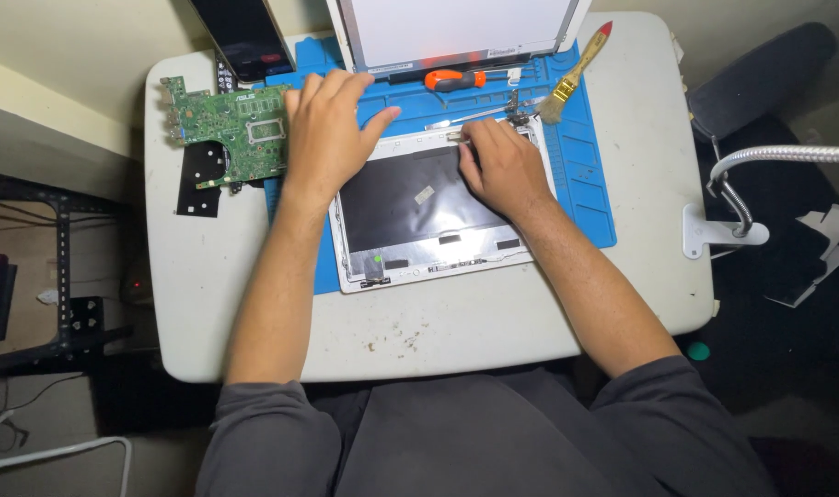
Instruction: Unscrewing and cleaning a laptop screen assembly on a repair mat.
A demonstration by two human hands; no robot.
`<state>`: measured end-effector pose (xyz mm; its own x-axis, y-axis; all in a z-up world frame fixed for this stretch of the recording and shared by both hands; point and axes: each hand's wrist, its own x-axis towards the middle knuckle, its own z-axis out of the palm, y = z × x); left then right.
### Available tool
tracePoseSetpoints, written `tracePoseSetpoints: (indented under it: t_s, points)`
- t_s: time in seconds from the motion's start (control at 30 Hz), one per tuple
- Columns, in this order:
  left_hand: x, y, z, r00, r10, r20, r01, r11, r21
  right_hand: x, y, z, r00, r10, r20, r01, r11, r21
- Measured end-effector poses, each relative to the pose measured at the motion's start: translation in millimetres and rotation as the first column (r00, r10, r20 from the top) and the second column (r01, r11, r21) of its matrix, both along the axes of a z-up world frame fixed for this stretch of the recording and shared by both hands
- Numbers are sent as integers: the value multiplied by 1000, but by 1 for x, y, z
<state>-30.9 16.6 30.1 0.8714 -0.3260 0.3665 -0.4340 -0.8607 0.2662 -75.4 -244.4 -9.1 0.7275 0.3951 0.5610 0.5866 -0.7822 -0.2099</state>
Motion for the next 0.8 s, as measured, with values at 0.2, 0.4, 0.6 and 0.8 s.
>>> tracePoseSetpoints:
  t_s: [0.2, 0.4, 0.6, 0.8]
  points:
    - [-68, 44, 33, 996, 60, 65, -45, 976, -211, -2, -4, -3, 998, -37, -55, 34, 998, -48]
    - [-131, 79, 26, 969, 229, -94, -238, 966, -105, -18, 0, 21, 982, 70, -174, -61, 997, 52]
    - [-177, 92, -2, 855, 453, -251, -442, 891, 103, -36, -3, 10, 977, 138, -165, -103, 973, 206]
    - [-185, 89, -9, 846, 450, -287, -459, 887, 39, -65, 52, 59, 894, 409, 183, -421, 907, 28]
